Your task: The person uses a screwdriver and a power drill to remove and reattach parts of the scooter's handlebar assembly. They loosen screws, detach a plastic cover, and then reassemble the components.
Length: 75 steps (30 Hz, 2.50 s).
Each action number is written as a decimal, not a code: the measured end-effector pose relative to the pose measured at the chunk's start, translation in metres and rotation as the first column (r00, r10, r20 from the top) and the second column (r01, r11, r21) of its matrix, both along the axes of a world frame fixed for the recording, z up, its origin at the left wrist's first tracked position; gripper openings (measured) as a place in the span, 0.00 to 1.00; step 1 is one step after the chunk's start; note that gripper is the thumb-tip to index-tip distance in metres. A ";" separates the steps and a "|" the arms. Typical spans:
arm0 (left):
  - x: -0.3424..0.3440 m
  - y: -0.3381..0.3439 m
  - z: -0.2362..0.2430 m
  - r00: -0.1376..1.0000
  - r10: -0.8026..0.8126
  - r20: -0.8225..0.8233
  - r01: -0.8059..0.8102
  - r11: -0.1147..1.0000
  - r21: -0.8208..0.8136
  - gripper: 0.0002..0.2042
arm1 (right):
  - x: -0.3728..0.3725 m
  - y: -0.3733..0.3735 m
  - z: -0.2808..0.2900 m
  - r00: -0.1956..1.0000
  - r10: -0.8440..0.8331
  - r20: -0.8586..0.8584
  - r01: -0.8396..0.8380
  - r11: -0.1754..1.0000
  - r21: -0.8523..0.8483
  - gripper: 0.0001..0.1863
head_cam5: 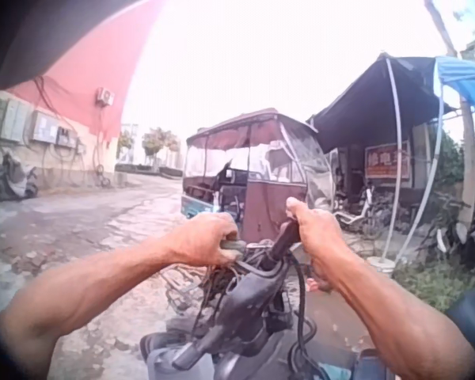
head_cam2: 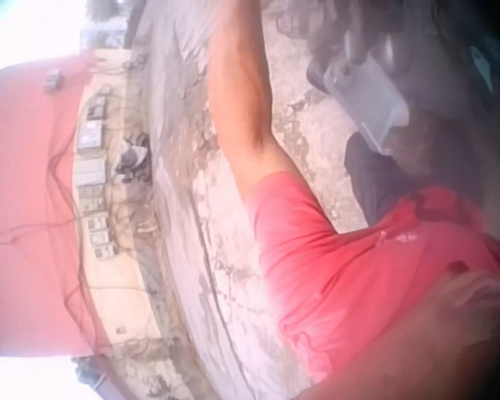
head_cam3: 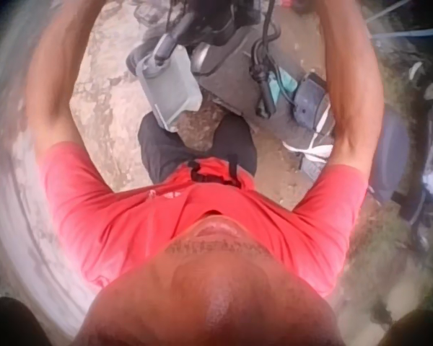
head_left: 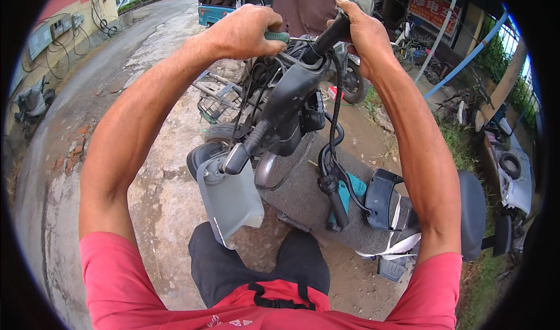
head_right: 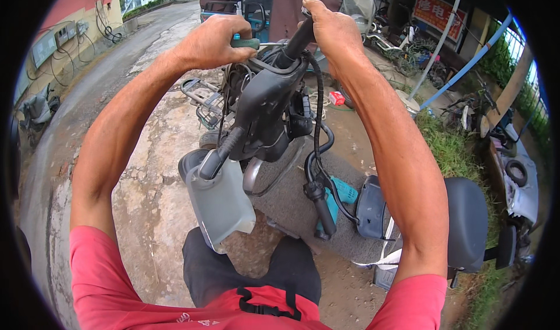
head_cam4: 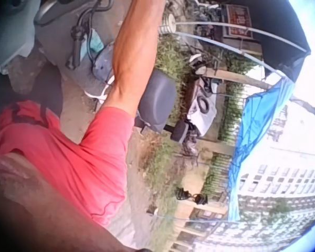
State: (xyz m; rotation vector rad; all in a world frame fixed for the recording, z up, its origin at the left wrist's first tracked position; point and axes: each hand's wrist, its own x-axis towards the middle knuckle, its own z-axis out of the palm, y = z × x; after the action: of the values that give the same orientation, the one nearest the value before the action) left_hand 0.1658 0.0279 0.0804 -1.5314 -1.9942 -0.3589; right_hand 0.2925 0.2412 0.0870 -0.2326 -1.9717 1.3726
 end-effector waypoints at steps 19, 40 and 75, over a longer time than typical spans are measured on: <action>0.045 0.030 0.058 -0.437 0.161 0.885 -0.116 0.966 -0.233 0.17 | 0.012 -0.016 0.027 0.961 -0.168 0.222 0.165 0.986 0.029 0.29; -0.002 0.067 0.080 0.179 0.298 0.938 0.051 0.949 -0.311 0.29 | -0.042 -0.014 0.083 0.561 -0.288 0.776 0.749 0.576 -0.327 0.28; -0.014 0.063 0.073 -0.474 0.235 0.849 0.025 0.967 -0.254 0.14 | -0.062 -0.040 0.117 0.317 -0.555 0.769 0.782 0.612 0.119 0.21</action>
State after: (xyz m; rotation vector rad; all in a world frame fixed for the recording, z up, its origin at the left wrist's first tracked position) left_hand 0.1515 0.0908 0.1534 -0.6033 -3.4790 -2.3332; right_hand 0.2305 0.2015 0.2035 -1.8560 -1.8176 0.9744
